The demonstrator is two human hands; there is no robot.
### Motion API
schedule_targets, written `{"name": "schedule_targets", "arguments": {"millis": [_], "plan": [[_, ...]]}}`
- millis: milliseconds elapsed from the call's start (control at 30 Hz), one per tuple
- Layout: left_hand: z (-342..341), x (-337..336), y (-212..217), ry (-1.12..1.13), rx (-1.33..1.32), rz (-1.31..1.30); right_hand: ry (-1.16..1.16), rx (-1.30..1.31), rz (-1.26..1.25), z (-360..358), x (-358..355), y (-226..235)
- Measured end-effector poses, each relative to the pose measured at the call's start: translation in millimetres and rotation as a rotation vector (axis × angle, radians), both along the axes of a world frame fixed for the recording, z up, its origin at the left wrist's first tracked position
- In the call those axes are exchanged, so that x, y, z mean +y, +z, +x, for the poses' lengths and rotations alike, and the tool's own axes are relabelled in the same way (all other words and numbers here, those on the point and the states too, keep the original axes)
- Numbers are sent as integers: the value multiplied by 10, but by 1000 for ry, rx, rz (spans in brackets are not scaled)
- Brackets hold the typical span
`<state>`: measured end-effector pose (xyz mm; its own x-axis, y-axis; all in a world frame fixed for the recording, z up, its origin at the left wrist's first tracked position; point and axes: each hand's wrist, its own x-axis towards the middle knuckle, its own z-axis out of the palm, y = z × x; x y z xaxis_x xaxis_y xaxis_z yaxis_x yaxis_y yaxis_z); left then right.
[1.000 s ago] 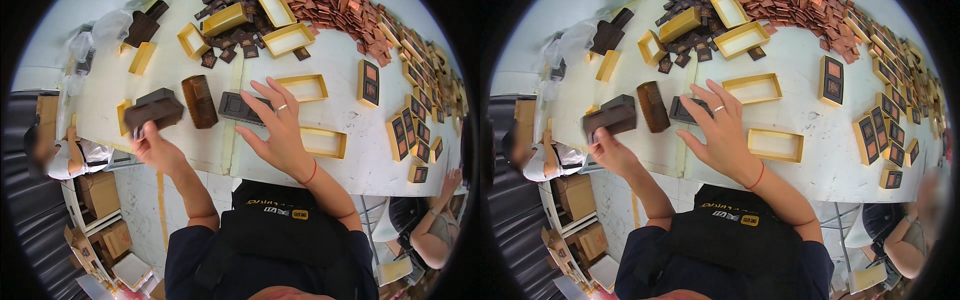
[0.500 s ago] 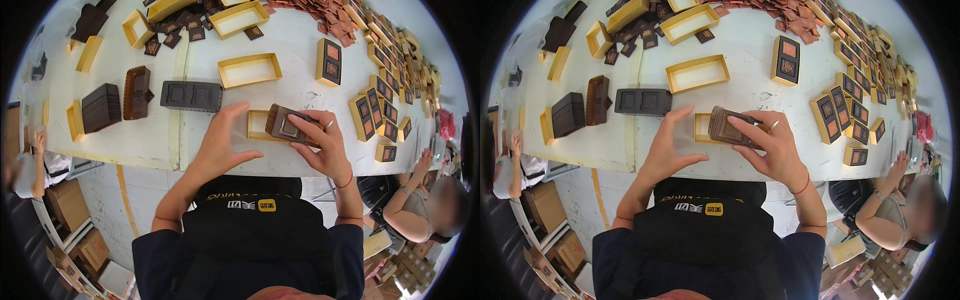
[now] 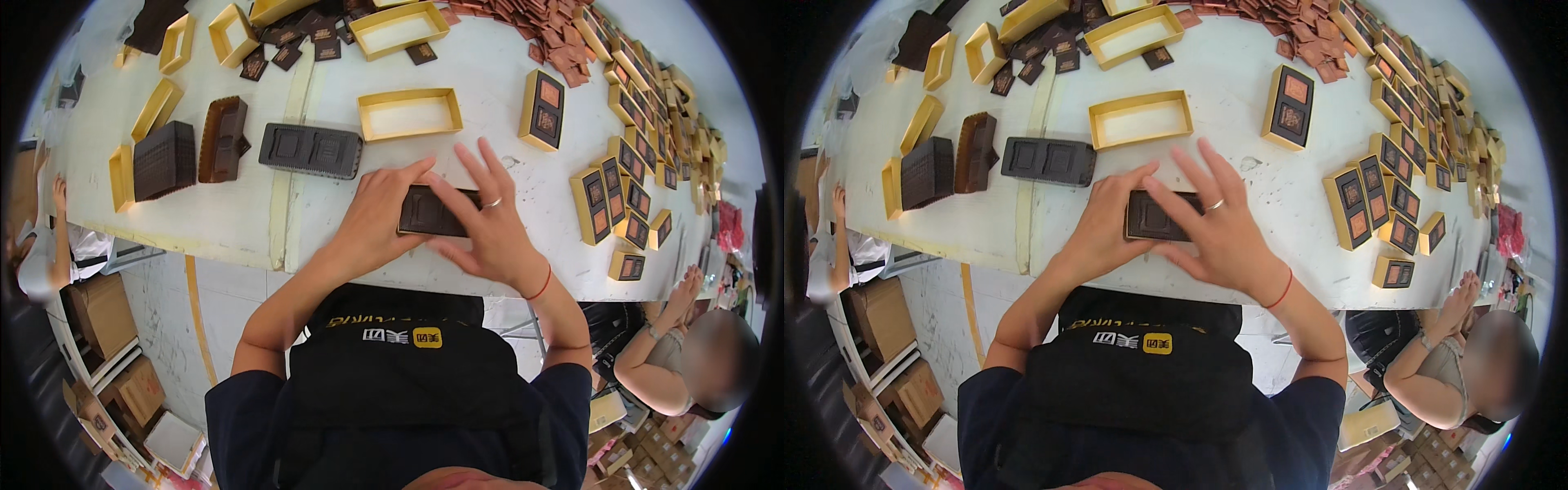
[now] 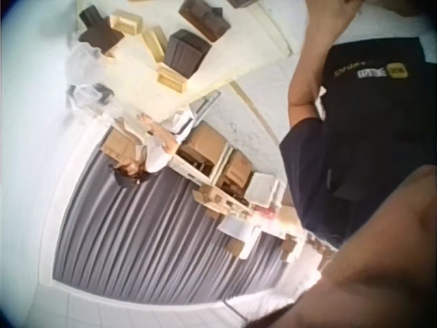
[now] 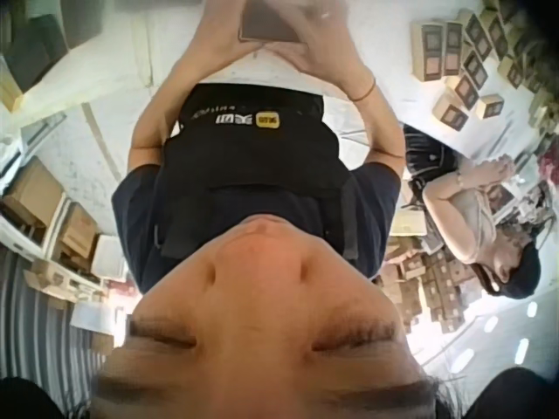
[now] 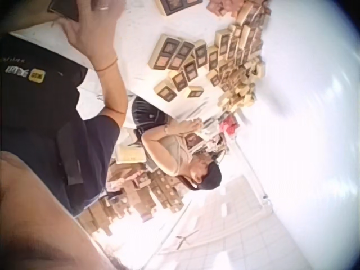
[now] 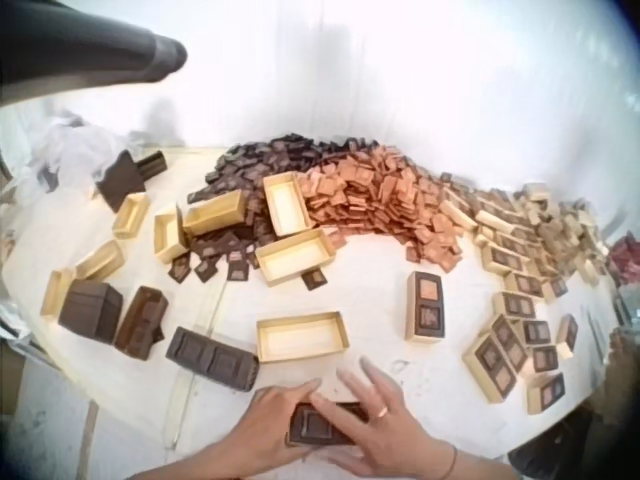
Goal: The person assembles small cosmetic compacts by placing square inserts into black trays and closing them with lids. They repeatedly pick up inserts and trays, align them, and place finished units on the table. The person also handles gold-colored boxes and stacks completed compacts.
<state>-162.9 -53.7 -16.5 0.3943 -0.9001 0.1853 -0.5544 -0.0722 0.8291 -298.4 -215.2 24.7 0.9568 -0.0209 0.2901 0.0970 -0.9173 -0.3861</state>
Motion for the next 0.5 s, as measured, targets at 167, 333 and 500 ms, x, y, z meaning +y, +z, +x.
{"name": "schedule_targets", "arguments": {"millis": [167,333,500], "plan": [[-28,-17,-40,-30,-23,12,-76,-43,388,94,-38,-245],[13,-18,-79,-55,-144,19,-86,61,-24,129,120,-222],[-32,-46,-61,-41,-230,30,-97,179,131,160,-67,-209]]}}
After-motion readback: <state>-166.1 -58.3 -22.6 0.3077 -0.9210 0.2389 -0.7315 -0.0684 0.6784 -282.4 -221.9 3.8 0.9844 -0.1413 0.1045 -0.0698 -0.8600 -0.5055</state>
